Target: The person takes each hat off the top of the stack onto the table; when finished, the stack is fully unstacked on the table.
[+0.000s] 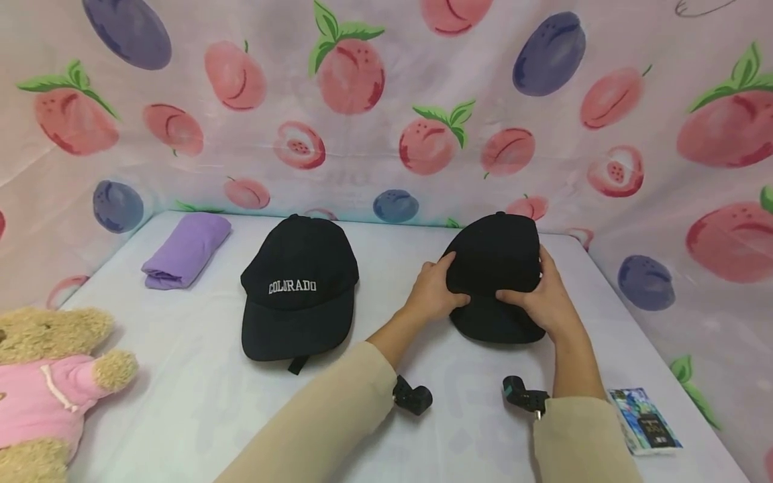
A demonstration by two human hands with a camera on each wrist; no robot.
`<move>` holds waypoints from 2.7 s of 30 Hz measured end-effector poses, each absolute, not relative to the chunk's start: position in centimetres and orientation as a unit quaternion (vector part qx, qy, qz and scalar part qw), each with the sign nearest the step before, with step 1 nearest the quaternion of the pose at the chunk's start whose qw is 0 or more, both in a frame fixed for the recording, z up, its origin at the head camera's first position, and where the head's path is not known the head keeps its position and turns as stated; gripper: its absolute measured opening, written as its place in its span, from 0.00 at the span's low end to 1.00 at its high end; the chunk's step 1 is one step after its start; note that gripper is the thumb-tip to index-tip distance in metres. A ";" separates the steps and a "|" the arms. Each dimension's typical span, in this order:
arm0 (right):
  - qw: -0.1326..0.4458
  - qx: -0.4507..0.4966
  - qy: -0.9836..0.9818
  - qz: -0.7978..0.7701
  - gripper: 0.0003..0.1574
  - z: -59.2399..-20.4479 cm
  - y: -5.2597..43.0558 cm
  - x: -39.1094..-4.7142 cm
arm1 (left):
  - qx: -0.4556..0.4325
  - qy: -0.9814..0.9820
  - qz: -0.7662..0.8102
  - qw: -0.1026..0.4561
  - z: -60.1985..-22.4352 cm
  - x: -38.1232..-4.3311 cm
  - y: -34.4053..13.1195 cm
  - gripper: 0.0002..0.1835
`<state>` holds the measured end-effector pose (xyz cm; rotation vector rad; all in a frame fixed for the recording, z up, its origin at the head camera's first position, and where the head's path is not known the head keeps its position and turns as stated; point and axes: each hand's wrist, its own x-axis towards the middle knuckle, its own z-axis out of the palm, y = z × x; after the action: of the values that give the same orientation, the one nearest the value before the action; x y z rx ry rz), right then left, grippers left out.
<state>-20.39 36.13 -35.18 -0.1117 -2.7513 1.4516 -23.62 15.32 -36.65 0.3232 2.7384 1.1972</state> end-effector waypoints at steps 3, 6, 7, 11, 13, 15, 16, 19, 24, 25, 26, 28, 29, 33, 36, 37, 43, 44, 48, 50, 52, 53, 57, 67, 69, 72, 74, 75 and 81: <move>0.015 -0.042 -0.891 0.452 0.81 -35.4 36.1 -20.5 | 0.107 0.911 0.392 0.065 -36.6 -23.5 15.5 0.46; 0.018 -0.053 -0.895 0.442 0.81 -35.5 36.1 -20.5 | 0.105 0.913 0.388 0.063 -36.6 -23.4 15.7 0.46; 0.018 -0.056 -0.895 0.441 0.81 -35.6 36.1 -20.6 | 0.105 0.914 0.386 0.062 -36.6 -23.3 15.7 0.46; 0.024 -0.063 -0.896 0.440 0.80 -35.8 36.2 -20.7 | 0.105 0.915 0.385 0.052 -36.8 -23.3 15.9 0.45; 0.030 -0.066 -0.896 0.439 0.79 -35.9 36.2 -20.8 | 0.108 0.915 0.386 0.047 -37.0 -23.2 16.1 0.45; 0.035 -0.067 -0.896 0.437 0.79 -36.0 36.3 -20.8 | 0.112 0.913 0.390 0.042 -37.1 -23.2 16.1 0.45; 0.038 -0.067 -0.897 0.436 0.78 -36.1 36.4 -20.8 | 0.114 0.913 0.390 0.039 -37.2 -23.2 16.2 0.45; 0.042 -0.067 -0.898 0.433 0.78 -36.1 36.6 -20.9 | 0.116 0.912 0.391 0.031 -37.5 -23.2 16.3 0.44; 0.047 -0.073 -0.899 0.428 0.77 -36.1 36.7 -21.1 | 0.116 0.912 0.393 0.030 -37.8 -23.3 16.6 0.45; 0.046 -0.076 -0.900 0.427 0.77 -36.1 36.8 -21.1 | 0.117 0.912 0.392 0.033 -37.7 -23.3 16.7 0.45; 0.045 -0.079 -0.901 0.424 0.77 -36.1 36.8 -21.1 | 0.118 0.912 0.391 0.037 -37.7 -23.3 16.7 0.46; 0.040 -0.085 -0.903 0.419 0.77 -36.1 36.9 -21.2 | 0.121 0.913 0.386 0.047 -37.6 -23.3 16.6 0.47; 0.036 -0.088 -0.904 0.418 0.77 -36.1 36.9 -21.2 | 0.122 0.914 0.384 0.053 -37.6 -23.3 16.6 0.48; 0.024 -0.095 -0.904 0.416 0.76 -36.1 37.2 -21.3 | 0.132 0.909 0.388 0.071 -37.5 -23.3 16.3 0.48; 0.019 -0.099 -0.905 0.413 0.77 -36.2 37.4 -21.4 | 0.136 0.904 0.398 0.080 -37.4 -23.2 16.1 0.46; 0.018 -0.099 -0.906 0.412 0.77 -36.1 37.4 -21.4 | 0.137 0.901 0.403 0.082 -37.3 -23.1 16.0 0.46; 0.021 -0.105 -0.908 0.405 0.77 -36.0 38.1 -21.5 | 0.146 0.891 0.417 0.101 -37.0 -22.7 15.6 0.44; 0.021 -0.107 -0.908 0.404 0.77 -36.0 38.2 -21.5 | 0.151 0.892 0.414 0.104 -37.0 -22.6 15.5 0.44; 0.023 -0.114 -0.909 0.399 0.76 -36.2 38.7 -21.6 | 0.176 0.895 0.395 0.114 -36.7 -22.3 15.1 0.43; 0.025 -0.117 -0.910 0.397 0.76 -36.3 38.9 -21.6 | 0.184 0.896 0.386 0.117 -36.6 -22.2 14.9 0.43; 0.027 -0.120 -0.910 0.395 0.76 -36.4 39.2 -21.7 | 0.188 0.896 0.384 0.119 -36.5 -22.1 14.6 0.43; 0.028 -0.121 -0.911 0.394 0.75 -36.5 39.3 -21.7 | 0.189 0.896 0.385 0.119 -36.5 -22.1 14.5 0.43; 0.030 -0.122 -0.911 0.392 0.75 -36.5 39.8 -21.9 | 0.185 0.887 0.407 0.113 -36.7 -22.0 13.9 0.41; 0.028 -0.129 -0.920 0.370 0.75 -36.4 40.7 -22.7 | 0.144 0.822 0.544 0.080 -38.2 -21.1 12.0 0.30; 0.028 -0.131 -0.920 0.367 0.74 -36.4 40.9 -22.8 | 0.141 0.816 0.555 0.076 -38.4 -21.0 11.7 0.29; 0.033 -0.129 -0.919 0.371 0.74 -36.6 41.0 -23.0 | 0.147 0.816 0.554 0.069 -38.7 -20.8 11.3 0.29; 0.040 -0.124 -0.918 0.375 0.73 -36.6 41.1 -23.2 | 0.151 0.817 0.553 0.065 -38.8 -20.7 11.1 0.29; 0.043 -0.123 -0.918 0.375 0.73 -36.6 41.1 -23.2 | 0.152 0.815 0.556 0.064 -38.8 -20.7 10.9 0.29; 0.053 -0.115 -0.921 0.368 0.70 -36.6 40.8 -23.4 | 0.144 0.798 0.582 0.054 -38.9 -20.2 10.2 0.26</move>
<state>-23.36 40.79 -36.61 -0.3504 -2.7997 1.1198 -20.18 10.20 -38.87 0.4370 2.4253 1.7697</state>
